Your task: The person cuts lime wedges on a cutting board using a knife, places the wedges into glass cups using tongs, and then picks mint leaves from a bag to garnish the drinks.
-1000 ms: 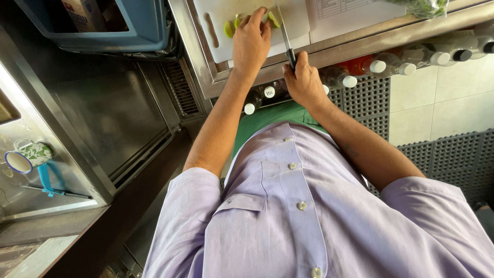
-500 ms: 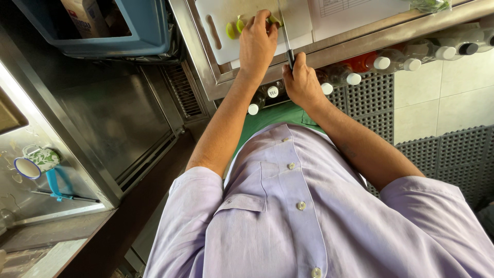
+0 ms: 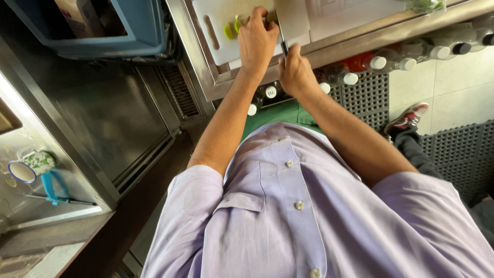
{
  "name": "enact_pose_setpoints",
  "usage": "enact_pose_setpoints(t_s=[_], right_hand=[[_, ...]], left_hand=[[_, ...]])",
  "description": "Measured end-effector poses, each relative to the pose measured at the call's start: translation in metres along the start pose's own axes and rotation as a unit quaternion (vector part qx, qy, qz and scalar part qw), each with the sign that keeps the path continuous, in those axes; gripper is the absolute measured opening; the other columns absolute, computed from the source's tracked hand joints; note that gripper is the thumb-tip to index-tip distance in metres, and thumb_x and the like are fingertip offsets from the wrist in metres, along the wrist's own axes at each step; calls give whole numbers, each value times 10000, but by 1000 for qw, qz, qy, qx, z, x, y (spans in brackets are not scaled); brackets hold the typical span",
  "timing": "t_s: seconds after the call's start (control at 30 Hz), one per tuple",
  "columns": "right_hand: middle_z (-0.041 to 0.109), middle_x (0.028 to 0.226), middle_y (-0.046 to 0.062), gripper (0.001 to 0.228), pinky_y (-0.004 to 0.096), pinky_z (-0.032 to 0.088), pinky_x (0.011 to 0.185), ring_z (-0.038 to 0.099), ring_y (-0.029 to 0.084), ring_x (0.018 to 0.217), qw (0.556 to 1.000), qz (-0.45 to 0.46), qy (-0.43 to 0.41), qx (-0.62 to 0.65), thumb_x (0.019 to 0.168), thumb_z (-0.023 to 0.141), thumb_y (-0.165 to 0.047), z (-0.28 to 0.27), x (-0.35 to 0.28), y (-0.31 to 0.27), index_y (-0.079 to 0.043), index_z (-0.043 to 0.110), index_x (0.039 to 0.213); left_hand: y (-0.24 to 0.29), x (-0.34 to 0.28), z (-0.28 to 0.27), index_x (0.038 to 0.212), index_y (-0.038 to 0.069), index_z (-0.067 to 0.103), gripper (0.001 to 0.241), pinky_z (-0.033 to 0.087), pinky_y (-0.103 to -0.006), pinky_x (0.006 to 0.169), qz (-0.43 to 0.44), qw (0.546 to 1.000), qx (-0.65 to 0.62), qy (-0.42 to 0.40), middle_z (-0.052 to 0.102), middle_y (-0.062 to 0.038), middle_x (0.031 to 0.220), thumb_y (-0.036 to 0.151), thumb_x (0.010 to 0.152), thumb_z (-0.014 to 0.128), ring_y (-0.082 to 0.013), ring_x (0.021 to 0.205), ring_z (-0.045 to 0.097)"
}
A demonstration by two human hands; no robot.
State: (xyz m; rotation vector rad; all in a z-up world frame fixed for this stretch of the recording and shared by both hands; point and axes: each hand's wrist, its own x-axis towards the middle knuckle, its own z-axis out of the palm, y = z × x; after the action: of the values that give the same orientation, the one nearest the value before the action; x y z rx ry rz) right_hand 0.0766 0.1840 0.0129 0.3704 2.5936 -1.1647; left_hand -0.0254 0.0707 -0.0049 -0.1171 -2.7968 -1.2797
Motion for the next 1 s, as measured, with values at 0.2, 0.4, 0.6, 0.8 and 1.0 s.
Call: enact_pose_setpoints(t_s=[0.2, 0.4, 0.6, 0.8, 1.0], right_hand=[[655, 866, 375, 318, 633, 500, 740, 620, 593, 807, 999, -16, 16, -35, 1036, 553, -155, 11, 16, 13, 51, 355, 1174], [642, 854, 368, 309, 618, 510, 744, 623, 583, 823, 993, -100, 59, -2, 1027, 573, -122, 19, -25, 32, 43, 344, 1153], [644, 781, 321, 308, 589, 489, 648, 647, 547, 724, 997, 20, -7, 77, 1054, 603, -174, -8, -5, 9, 24, 370, 1091], [657, 808, 314, 294, 604, 482, 660, 635, 555, 788, 992, -108, 42, 49, 1064, 591, -114, -14, -13, 5, 45, 350, 1124], [668, 811, 313, 290, 623, 493, 676, 633, 555, 760, 995, -91, 41, 24, 1049, 574, -109, -9, -19, 4, 53, 350, 1134]], left_hand=[[-1, -3, 5, 1010, 51, 676, 264, 596, -458, 696, -4, 1000, 5, 19, 757, -176, 875, 78, 759, 752, -353, 773, 739], [-2, 2, -5, 971, 70, 724, 241, 589, -433, 686, 25, 1000, -6, -1, 734, -154, 843, 6, 740, 705, -334, 781, 719], [-1, 7, -21, 984, 108, 748, 254, 579, -414, 710, 66, 997, -45, -9, 741, -99, 868, -35, 779, 704, -317, 820, 721], [-1, 2, -19, 1040, 103, 746, 249, 596, -395, 694, 77, 997, -23, -10, 730, -95, 938, 13, 810, 728, -312, 818, 724], [-1, 0, -16, 1078, 93, 721, 221, 611, -374, 691, 87, 995, 11, -43, 704, -114, 1013, 84, 858, 741, -308, 819, 733]])
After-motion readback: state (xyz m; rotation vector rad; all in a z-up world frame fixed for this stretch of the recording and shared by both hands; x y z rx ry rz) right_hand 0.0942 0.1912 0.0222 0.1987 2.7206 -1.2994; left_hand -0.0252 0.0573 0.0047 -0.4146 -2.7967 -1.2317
